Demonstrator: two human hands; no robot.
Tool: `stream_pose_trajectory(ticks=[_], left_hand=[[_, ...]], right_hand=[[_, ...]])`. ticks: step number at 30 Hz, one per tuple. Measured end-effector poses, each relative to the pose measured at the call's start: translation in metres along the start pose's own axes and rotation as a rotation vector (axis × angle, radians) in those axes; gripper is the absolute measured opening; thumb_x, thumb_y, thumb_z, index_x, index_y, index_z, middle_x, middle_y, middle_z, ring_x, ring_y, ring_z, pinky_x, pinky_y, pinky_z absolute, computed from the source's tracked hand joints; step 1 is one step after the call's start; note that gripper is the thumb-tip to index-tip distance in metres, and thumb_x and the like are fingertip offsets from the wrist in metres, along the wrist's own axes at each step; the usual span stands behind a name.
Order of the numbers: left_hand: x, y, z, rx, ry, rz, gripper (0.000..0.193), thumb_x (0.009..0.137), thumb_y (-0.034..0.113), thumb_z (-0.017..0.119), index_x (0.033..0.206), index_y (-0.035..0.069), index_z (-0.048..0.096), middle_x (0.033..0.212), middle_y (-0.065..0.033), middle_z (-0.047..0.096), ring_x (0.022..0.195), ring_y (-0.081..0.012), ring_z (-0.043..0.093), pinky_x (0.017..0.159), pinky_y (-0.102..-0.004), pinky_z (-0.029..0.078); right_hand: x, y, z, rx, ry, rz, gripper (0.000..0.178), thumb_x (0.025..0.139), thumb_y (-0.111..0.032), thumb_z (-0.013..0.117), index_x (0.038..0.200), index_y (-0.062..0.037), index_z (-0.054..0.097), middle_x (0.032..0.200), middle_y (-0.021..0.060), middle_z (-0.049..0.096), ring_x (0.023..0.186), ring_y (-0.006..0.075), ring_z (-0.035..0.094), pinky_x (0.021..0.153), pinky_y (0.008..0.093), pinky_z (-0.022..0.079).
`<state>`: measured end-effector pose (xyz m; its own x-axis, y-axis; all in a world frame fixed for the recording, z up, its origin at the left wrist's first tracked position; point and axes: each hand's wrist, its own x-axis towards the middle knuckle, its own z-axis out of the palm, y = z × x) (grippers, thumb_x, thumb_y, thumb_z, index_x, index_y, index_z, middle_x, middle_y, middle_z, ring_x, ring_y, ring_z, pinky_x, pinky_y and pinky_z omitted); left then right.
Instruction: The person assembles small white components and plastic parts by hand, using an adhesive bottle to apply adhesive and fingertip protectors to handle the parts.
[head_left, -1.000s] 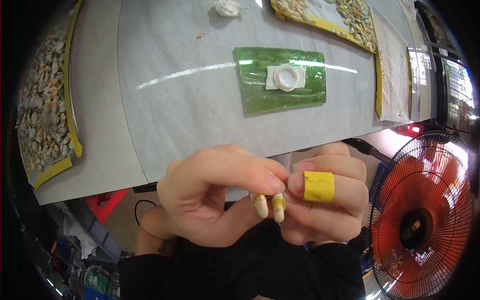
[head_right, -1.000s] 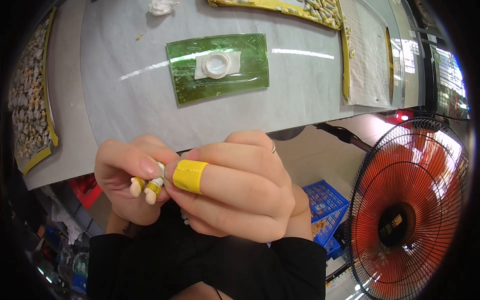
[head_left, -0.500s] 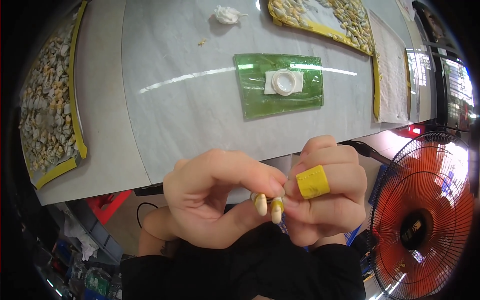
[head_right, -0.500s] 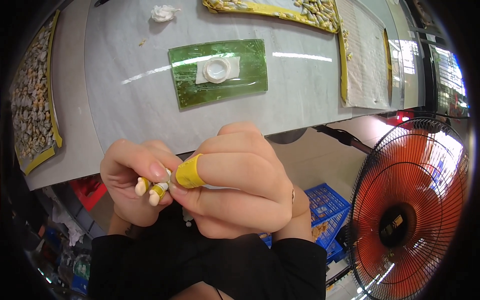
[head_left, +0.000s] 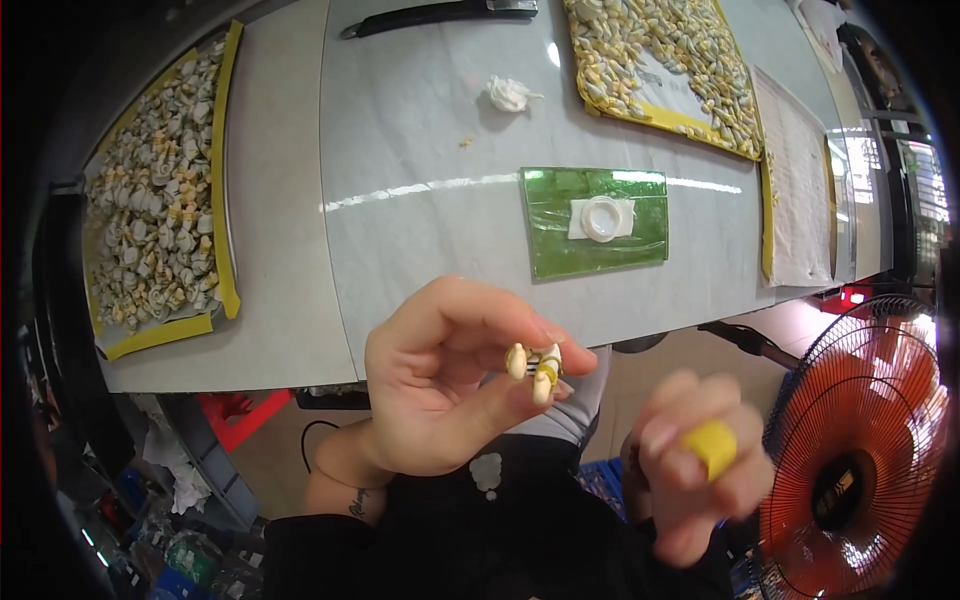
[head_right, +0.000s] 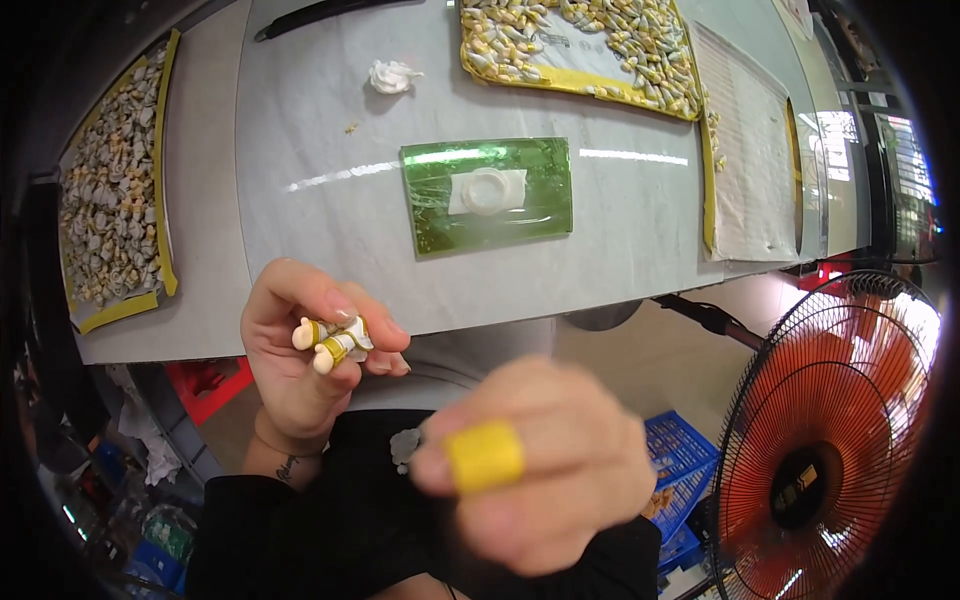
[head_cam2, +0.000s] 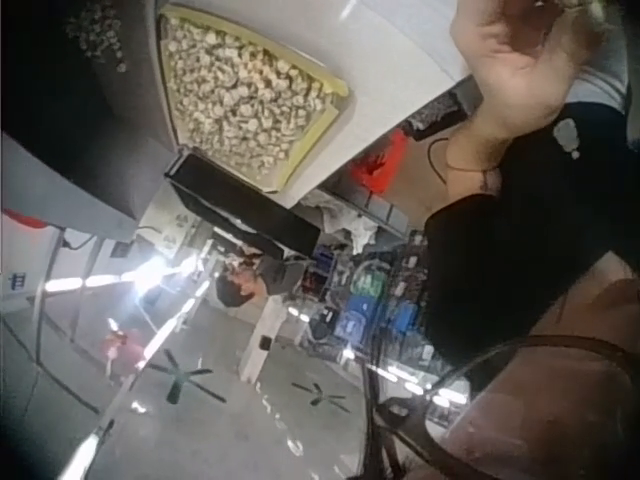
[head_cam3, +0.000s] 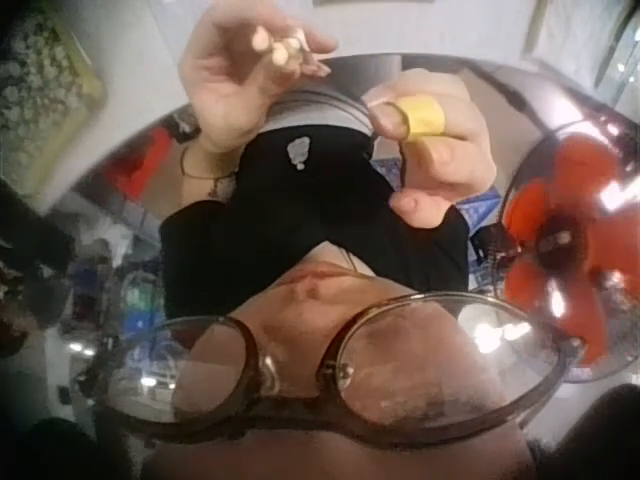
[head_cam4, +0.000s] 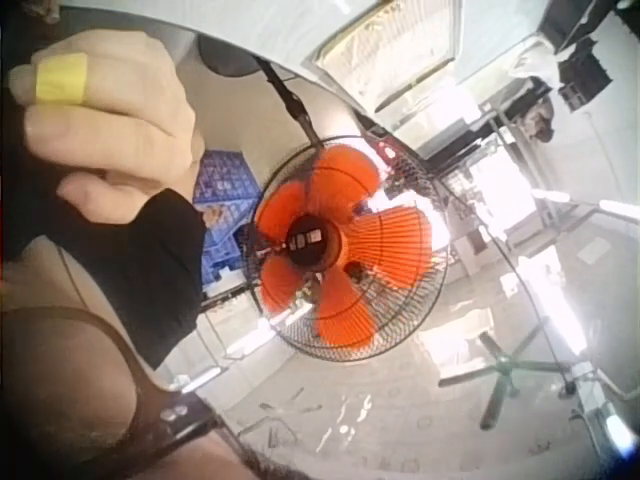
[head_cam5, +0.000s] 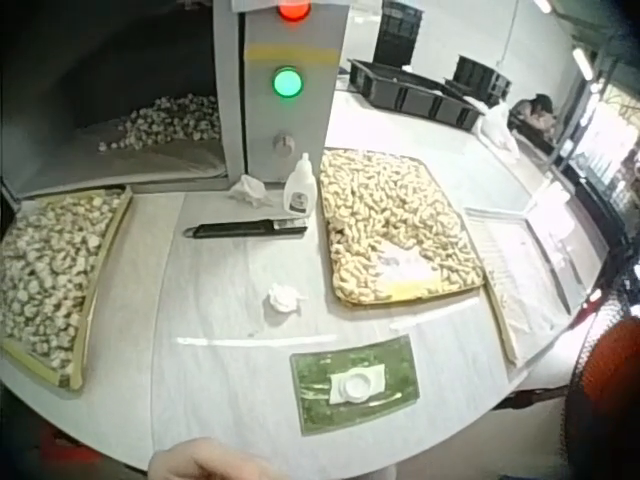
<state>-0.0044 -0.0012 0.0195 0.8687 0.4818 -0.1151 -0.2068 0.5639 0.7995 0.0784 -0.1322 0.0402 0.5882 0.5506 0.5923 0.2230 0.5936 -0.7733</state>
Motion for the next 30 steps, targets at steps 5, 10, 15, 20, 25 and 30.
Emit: stream_pose_trajectory(ticks=[5, 10, 15, 20, 25, 30], left_hand=[[0.001, 0.003, -0.001, 0.024, 0.037, 0.007, 0.04, 0.073, 0.027, 0.072, 0.092, 0.004, 0.046, 0.077, -0.0162, 0.061, 0.06, -0.0122, 0.056, 0.058, -0.0264, 0.052], [-0.001, 0.02, -0.012, 0.146, 0.049, 0.01, 0.034, 0.074, 0.026, 0.07, 0.089, 0.002, 0.051, 0.077, -0.0139, 0.061, 0.065, -0.0161, 0.058, 0.064, -0.03, 0.051], [0.003, 0.068, -0.053, 0.582, 0.22, 0.596, 0.02, 0.081, 0.006, 0.06, 0.098, -0.003, 0.055, 0.094, -0.0135, 0.061, 0.087, -0.0168, 0.058, 0.077, -0.0261, 0.045], [0.013, 0.183, -0.181, 1.627, 0.733, 0.814, 0.024, 0.081, 0.012, 0.06, 0.101, 0.0, 0.059, 0.097, -0.0089, 0.062, 0.093, -0.0182, 0.057, 0.085, -0.0286, 0.041], [0.026, 0.2, -0.201, 1.4, 0.488, 0.323, 0.03, 0.084, 0.019, 0.055, 0.109, 0.002, 0.056, 0.111, -0.0126, 0.056, 0.105, -0.0204, 0.051, 0.09, -0.0272, 0.037], [0.027, 0.178, -0.17, 2.056, 0.106, 0.616, 0.035, 0.076, 0.018, 0.059, 0.11, 0.008, 0.055, 0.114, -0.0124, 0.053, 0.111, -0.0288, 0.047, 0.092, -0.0297, 0.036]], right_hand=[[0.01, -0.022, 0.004, 0.201, -0.377, 0.046, 0.035, 0.087, -0.019, 0.052, 0.12, -0.0091, 0.048, 0.108, 0.0161, 0.055, 0.093, 0.0351, 0.055, 0.077, 0.0474, 0.045], [0.027, -0.018, 0.004, 0.384, -0.487, 0.03, 0.033, 0.087, -0.019, 0.051, 0.118, -0.0097, 0.05, 0.108, 0.018, 0.054, 0.093, 0.0363, 0.055, 0.074, 0.0478, 0.045], [0.016, -0.034, 0.002, 0.064, -0.289, 0.107, 0.044, 0.078, -0.007, 0.056, 0.121, -0.0064, 0.045, 0.118, 0.0271, 0.046, 0.102, 0.045, 0.049, 0.079, 0.0528, 0.043], [0.001, -0.018, -0.031, -0.178, -0.299, 0.118, 0.062, 0.073, -0.022, 0.054, 0.128, -0.0016, 0.035, 0.125, 0.024, 0.04, 0.107, 0.0315, 0.045, 0.077, 0.0384, 0.041], [-0.01, -0.016, -0.039, -0.262, -0.09, 0.139, 0.056, 0.074, -0.023, 0.052, 0.122, 0.0014, 0.041, 0.118, 0.0227, 0.045, 0.099, 0.0293, 0.047, 0.075, 0.0365, 0.039], [-0.015, -0.012, -0.05, -0.288, 0.055, 0.203, 0.05, 0.073, -0.023, 0.052, 0.116, 0.0023, 0.046, 0.108, 0.0204, 0.049, 0.091, 0.0263, 0.047, 0.073, 0.0344, 0.038]])
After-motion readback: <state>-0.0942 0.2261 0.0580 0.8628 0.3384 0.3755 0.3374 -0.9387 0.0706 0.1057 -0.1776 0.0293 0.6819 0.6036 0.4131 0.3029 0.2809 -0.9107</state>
